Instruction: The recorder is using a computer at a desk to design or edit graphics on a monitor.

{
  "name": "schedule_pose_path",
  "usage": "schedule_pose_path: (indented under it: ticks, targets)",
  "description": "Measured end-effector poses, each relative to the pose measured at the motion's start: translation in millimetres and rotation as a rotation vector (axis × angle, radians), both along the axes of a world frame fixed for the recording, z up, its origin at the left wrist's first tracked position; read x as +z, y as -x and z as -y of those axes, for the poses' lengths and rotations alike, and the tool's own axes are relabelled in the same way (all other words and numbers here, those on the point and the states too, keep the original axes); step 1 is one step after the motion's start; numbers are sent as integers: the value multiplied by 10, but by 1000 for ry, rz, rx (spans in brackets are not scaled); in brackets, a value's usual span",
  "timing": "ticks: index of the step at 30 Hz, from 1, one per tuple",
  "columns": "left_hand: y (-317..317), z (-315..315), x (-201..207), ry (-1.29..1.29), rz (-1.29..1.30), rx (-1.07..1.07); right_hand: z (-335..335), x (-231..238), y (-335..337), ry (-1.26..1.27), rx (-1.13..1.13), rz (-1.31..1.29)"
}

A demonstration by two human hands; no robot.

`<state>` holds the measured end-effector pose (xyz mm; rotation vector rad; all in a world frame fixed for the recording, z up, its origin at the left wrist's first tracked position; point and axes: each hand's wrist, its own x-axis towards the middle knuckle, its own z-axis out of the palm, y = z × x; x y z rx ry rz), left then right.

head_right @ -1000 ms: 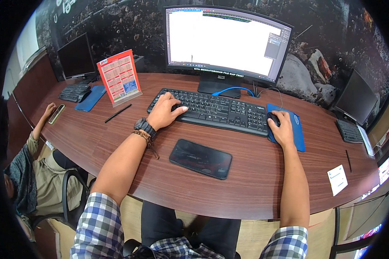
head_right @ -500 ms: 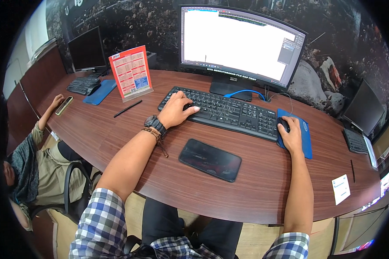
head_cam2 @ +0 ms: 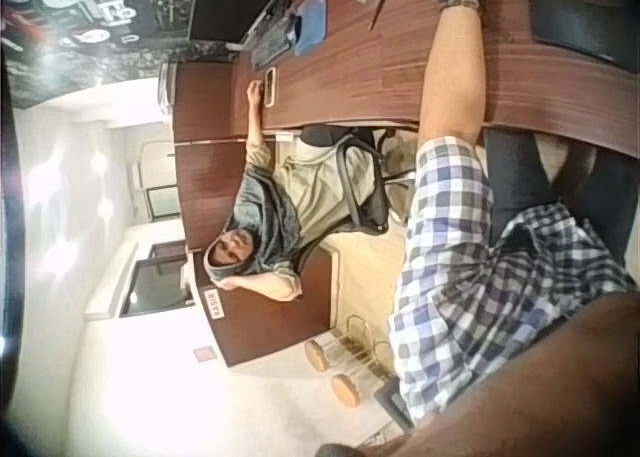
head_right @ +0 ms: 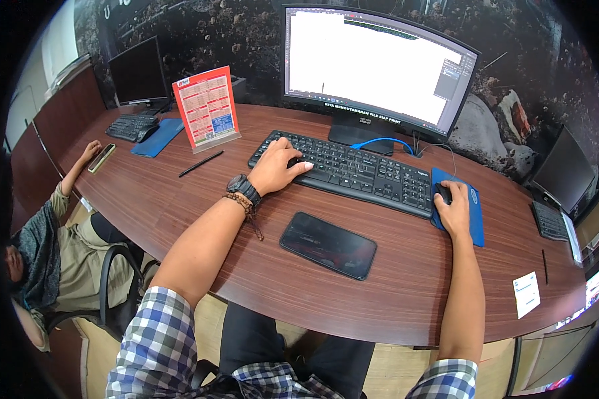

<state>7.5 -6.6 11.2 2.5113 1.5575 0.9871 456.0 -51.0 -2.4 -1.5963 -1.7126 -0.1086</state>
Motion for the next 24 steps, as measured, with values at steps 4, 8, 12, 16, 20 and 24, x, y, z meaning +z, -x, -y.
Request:
schedule_pose_path:
  ticks: [4, 8, 12, 16, 20, 24]
  targets:
    - [8, 1, -3, -2, 3, 11, 16, 3, 45, -5, 9, 0]
    - [9, -9, -19, -37, 1, 1, 27, 15, 42, 6, -5, 0]
    - [0, -6, -18, -13, 7, 2, 23, 0, 17, 4, -1, -1]
    - [8, -6, -21, -18, -7, 5, 18, -2, 15, -3, 11, 2]
    - [12, -5, -14, -14, -10, 1, 11, -2, 7, 2, 15, -10]
    - [-4, 2, -30, -44, 17, 3, -2, -24, -13, -18, 18, 8]
